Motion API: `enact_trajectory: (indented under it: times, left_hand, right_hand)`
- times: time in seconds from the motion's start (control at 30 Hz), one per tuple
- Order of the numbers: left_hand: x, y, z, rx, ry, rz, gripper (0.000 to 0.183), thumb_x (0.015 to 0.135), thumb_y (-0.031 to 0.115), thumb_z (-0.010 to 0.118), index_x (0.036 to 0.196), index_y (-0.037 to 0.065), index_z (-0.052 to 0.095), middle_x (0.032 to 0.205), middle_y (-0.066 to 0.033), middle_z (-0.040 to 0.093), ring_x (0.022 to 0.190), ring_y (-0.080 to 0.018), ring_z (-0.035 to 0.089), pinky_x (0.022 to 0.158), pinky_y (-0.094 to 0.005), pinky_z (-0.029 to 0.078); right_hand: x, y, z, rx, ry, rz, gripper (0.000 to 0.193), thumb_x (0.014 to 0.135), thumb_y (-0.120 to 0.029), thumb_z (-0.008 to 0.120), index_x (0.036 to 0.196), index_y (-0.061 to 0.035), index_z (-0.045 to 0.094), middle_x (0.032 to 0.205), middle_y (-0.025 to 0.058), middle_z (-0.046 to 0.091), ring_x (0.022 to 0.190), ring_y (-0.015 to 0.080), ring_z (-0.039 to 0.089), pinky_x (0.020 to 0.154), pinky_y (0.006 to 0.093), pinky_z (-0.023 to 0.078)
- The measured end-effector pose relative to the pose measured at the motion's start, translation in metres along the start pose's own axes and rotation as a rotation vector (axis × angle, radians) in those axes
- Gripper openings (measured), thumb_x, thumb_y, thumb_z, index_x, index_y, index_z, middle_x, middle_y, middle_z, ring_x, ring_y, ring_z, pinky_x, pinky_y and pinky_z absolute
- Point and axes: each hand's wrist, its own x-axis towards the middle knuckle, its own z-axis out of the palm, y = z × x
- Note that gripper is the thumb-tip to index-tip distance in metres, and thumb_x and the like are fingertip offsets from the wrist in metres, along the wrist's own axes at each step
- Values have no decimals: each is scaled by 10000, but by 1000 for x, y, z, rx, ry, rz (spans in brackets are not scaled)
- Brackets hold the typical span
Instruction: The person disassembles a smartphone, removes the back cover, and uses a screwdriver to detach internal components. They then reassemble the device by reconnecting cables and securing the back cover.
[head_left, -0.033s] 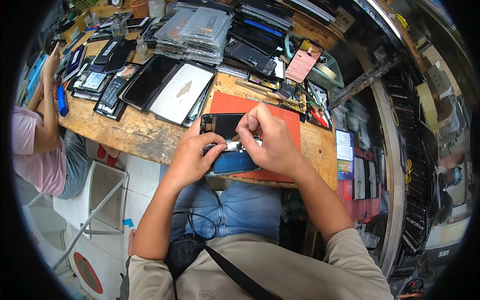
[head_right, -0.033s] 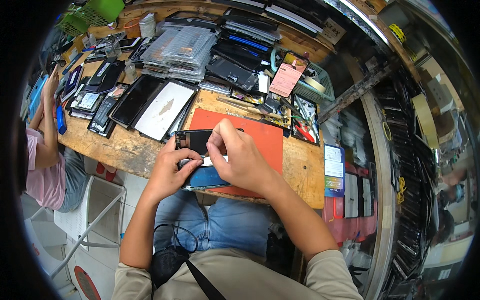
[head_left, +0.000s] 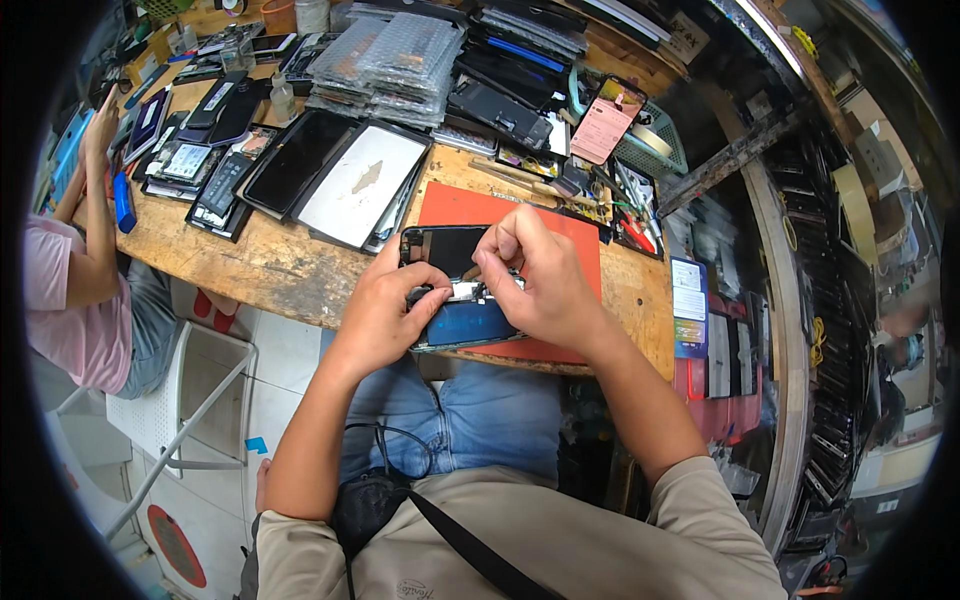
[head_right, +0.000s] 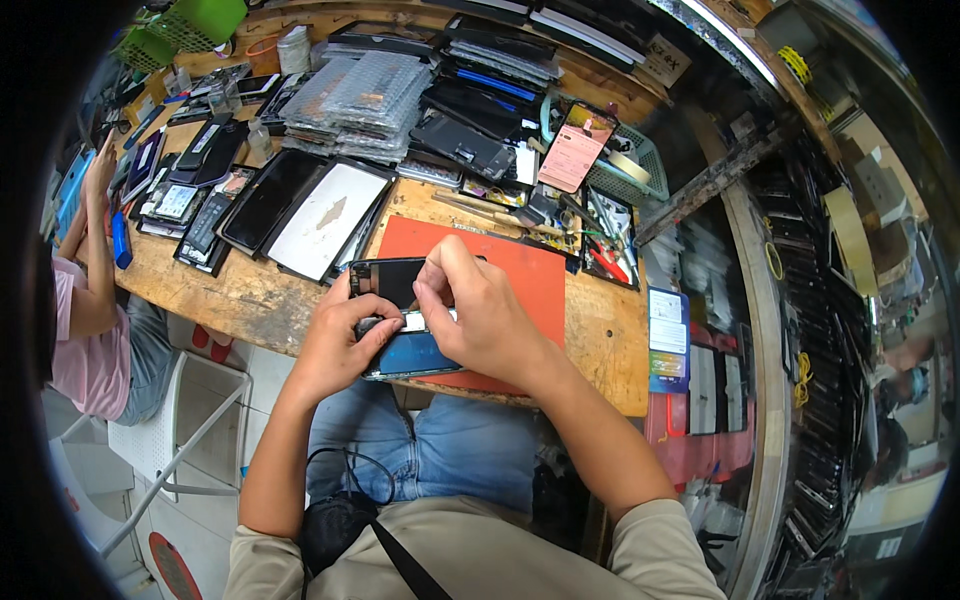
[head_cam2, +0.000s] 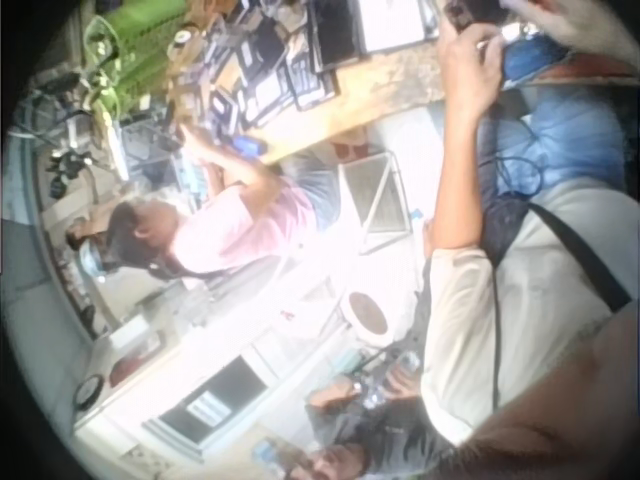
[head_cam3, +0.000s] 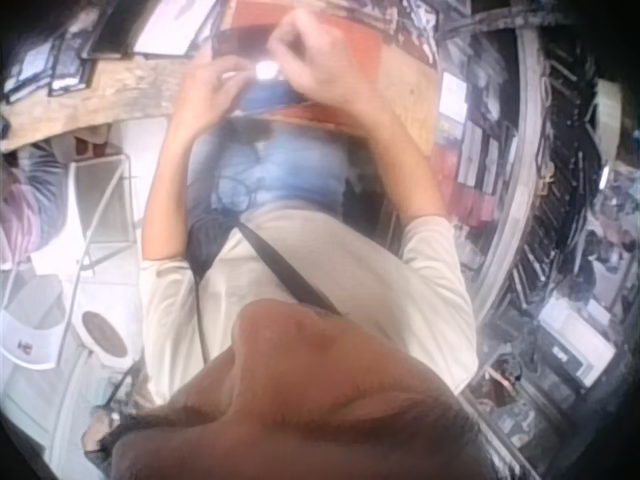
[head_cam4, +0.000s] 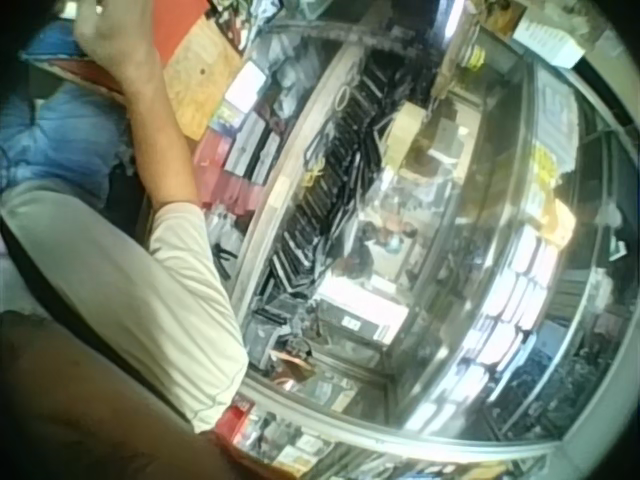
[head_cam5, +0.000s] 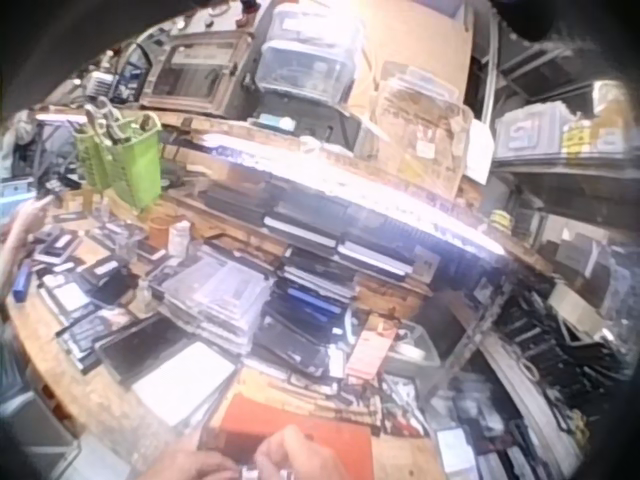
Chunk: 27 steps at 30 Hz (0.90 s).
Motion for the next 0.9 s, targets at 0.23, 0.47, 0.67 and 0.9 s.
enact_trajectory:
  times: [0.23, 0.47, 0.67, 0.9]
  left_hand:
    - [0, 7, -6, 13, -27, -8, 132, 1032, 171, 673, 1033, 39, 675, 1117, -171, 569, 1014, -393, 621, 904, -461, 507]
    - [1, 2, -3, -37, -6, -10, 160, 1040, 186, 685, 1008, 30, 680, 1095, -166, 568, 986, -381, 622, 885, -461, 505]
    - [2, 2, -2, -28, -3, -19, 101, 947, 117, 784, 991, 37, 741, 1098, -148, 597, 1006, -362, 646, 889, -449, 518]
    - [3, 5, -2, -17, 21, -1, 84, 943, 88, 774, 1011, 50, 741, 1103, -144, 611, 1010, -367, 653, 892, -451, 524]
  right_hand:
    - [3, 7, -5, -147, -6, -9, 210, 952, 46, 677, 998, -6, 479, 819, 183, 644, 747, 379, 700, 655, 446, 535]
    - [2, 13, -1, -142, -9, -19, 217, 949, 40, 682, 1002, -11, 478, 820, 188, 635, 761, 407, 685, 667, 464, 535]
    - [6, 4, -3, -207, -59, -46, 213, 959, 15, 690, 1009, -21, 486, 832, 192, 645, 800, 434, 689, 682, 492, 539]
    - [9, -5, -3, -329, -116, -75, 192, 958, 17, 682, 1013, -14, 501, 848, 181, 668, 814, 433, 698, 687, 496, 551]
